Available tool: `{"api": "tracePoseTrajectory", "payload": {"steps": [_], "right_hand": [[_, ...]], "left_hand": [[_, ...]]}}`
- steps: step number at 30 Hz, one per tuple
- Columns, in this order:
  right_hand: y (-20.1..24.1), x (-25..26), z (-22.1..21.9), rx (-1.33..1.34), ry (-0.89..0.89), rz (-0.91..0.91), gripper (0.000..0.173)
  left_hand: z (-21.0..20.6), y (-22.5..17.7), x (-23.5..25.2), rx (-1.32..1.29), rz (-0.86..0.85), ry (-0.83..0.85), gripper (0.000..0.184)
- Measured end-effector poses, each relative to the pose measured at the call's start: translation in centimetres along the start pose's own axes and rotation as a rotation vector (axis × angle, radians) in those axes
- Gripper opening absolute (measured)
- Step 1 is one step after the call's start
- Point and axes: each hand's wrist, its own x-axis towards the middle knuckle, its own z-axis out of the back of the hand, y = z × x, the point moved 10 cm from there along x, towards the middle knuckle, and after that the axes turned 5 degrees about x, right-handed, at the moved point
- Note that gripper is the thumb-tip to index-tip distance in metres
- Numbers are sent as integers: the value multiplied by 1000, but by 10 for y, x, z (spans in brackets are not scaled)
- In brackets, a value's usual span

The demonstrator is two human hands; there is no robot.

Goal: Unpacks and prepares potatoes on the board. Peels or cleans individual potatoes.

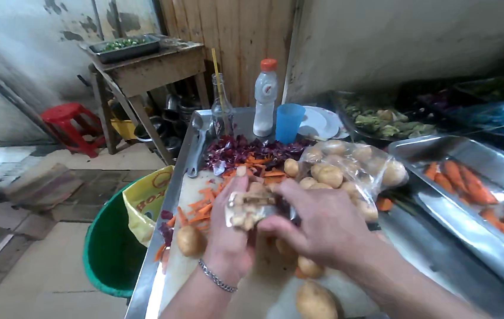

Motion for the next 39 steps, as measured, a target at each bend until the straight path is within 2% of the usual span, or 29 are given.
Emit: {"api": "tracePoseTrajectory", "payload": {"steps": [2, 5, 6, 10, 12, 14, 16, 19, 23, 28, 32, 36, 39], "right_hand": [[-5, 1, -2, -17, -7, -6, 63], [-38, 2, -1, -61, 79, -205, 68], [-36, 1, 1, -42, 78, -209, 68], [1, -1, -2, 13, 16, -21, 64], [-20, 0, -5, -43, 71, -138, 65], [-38, -1, -3, -81, 106, -241, 66], [-25, -2, 1, -49, 66, -193, 68], [4, -1, -3, 8, 4, -19, 64], [-27, -3, -5, -47, 84, -198, 67], [3, 0, 1, 14, -17, -22, 63], [-43, -1, 1, -15, 96, -263, 65], [-63, -3, 10, 94, 225, -431, 68], [-64, -6, 22, 339, 362, -463, 54]], "left_hand": [[1, 0, 0, 35, 6, -15, 41], [-2, -1, 2, 87, 3, -23, 48], [-1, -1, 2, 83, 5, -31, 48], [5, 0, 1, 85, -44, -23, 51], [10, -2, 1, 142, -30, -103, 48], [6, -3, 1, 140, -13, -97, 48], [3, -3, 1, 86, -9, -78, 46], [3, -2, 1, -1, -51, -4, 46], [6, -4, 3, 84, -36, -56, 46], [5, -14, 1, 33, -246, 15, 24], [1, -22, -2, 159, -254, -13, 29], [6, -8, 8, 274, -79, 7, 48], [9, -10, 11, 267, -46, 16, 40]]}}
